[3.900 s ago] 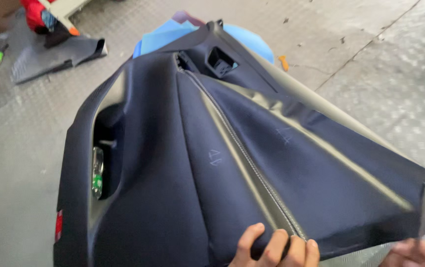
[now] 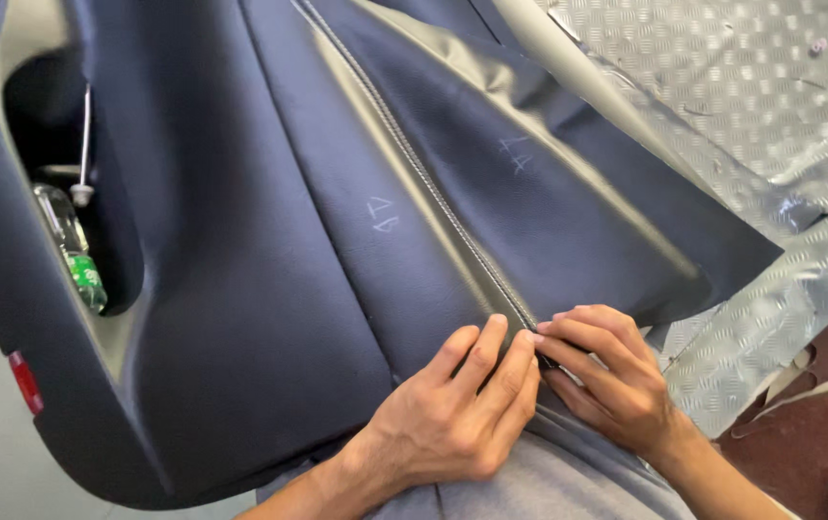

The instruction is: The person installs a black leather car door panel by hand, aligning it and pressing it into place. They then use a metal pick tool and a yellow plastic pry tool to tuck the panel edges into the door frame and secure the fit.

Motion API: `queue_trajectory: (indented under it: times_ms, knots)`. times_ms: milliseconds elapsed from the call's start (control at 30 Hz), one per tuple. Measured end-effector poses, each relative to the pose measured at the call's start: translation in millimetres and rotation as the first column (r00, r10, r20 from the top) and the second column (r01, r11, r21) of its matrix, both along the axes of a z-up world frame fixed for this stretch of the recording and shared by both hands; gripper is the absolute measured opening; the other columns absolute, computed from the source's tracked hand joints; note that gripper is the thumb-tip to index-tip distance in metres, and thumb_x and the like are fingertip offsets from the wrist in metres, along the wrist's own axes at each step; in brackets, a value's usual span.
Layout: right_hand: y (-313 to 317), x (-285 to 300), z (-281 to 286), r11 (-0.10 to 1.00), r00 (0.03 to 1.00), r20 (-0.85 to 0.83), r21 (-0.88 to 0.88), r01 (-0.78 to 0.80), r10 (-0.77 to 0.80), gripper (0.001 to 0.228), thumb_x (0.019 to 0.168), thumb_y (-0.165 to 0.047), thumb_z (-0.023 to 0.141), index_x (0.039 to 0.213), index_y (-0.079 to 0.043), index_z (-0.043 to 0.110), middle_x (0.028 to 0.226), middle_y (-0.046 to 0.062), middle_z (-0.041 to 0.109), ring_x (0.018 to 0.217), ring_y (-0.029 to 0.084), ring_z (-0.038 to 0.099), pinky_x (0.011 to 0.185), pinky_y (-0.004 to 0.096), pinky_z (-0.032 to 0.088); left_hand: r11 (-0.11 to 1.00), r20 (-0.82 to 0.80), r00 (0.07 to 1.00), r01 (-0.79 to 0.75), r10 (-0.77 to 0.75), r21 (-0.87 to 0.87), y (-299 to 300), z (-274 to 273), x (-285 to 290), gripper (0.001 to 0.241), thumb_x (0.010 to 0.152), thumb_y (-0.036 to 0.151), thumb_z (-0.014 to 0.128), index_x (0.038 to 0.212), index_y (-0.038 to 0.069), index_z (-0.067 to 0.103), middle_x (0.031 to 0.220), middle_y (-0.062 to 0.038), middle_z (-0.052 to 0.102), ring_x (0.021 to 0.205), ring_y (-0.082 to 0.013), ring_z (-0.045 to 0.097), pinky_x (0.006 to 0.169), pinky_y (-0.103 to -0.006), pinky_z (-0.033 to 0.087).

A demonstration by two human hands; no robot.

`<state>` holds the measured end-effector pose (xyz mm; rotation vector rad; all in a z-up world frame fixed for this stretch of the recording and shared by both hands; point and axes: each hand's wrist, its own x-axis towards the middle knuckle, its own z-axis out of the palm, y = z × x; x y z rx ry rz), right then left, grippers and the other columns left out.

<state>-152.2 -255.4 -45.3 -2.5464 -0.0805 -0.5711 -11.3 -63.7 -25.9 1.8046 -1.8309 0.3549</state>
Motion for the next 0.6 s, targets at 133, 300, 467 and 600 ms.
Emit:
queue_trajectory:
  times_ms: [133,300,467,600]
  knots:
    - [-1,1,2,0.999,0.999,0.037,0.034,0.001,-0.002,0.029,0.071,0.0,0.082,0.1,0.001,0.076,0.106,0.01,0.071,0.103,0.029,0.068,0.092,0.042,0.057,0.999,-0.008,0.999,-0.036,0.037,0.021,-6,-1,-5,0.022,0.097,0.015,0.067,0.11,-0.002,0.073,0.115,-0.017,0.069,0.114,-0.0344,0.066,0.097,-0.0409,0.052]
    - [-4,2,-3,0.992,0.999,0.035,0.125,-0.005,0.001,0.023,0.072,-0.001,0.083,0.094,-0.002,0.076,0.099,0.006,0.073,0.1,0.026,0.068,0.09,0.038,0.057,1.0,-0.013,1.0,-0.002,0.003,0.02,-11,2,-2,0.019,0.094,0.013,0.069,0.103,-0.003,0.075,0.111,-0.015,0.069,0.113,-0.0293,0.065,0.1,-0.0386,0.051]
    - [-9,1,-8,0.983,0.998,0.031,0.176,-0.055,0.05,0.024,0.069,-0.003,0.084,0.091,-0.001,0.077,0.095,0.005,0.074,0.096,0.023,0.069,0.083,0.034,0.056,0.993,-0.056,0.992,0.116,-0.114,0.025,-10,4,4,0.021,0.085,0.01,0.069,0.098,-0.005,0.076,0.111,-0.014,0.07,0.113,-0.0281,0.065,0.108,-0.0378,0.051]
    - [-9,1,-9,0.98,0.997,0.035,0.187,-0.073,0.068,0.022,0.069,-0.002,0.084,0.089,-0.002,0.077,0.094,0.005,0.074,0.093,0.022,0.069,0.082,0.034,0.056,0.988,-0.112,0.983,0.151,-0.148,0.022,-10,5,6,0.02,0.083,0.011,0.07,0.096,-0.005,0.075,0.112,-0.015,0.07,0.113,-0.0277,0.066,0.108,-0.0373,0.052]
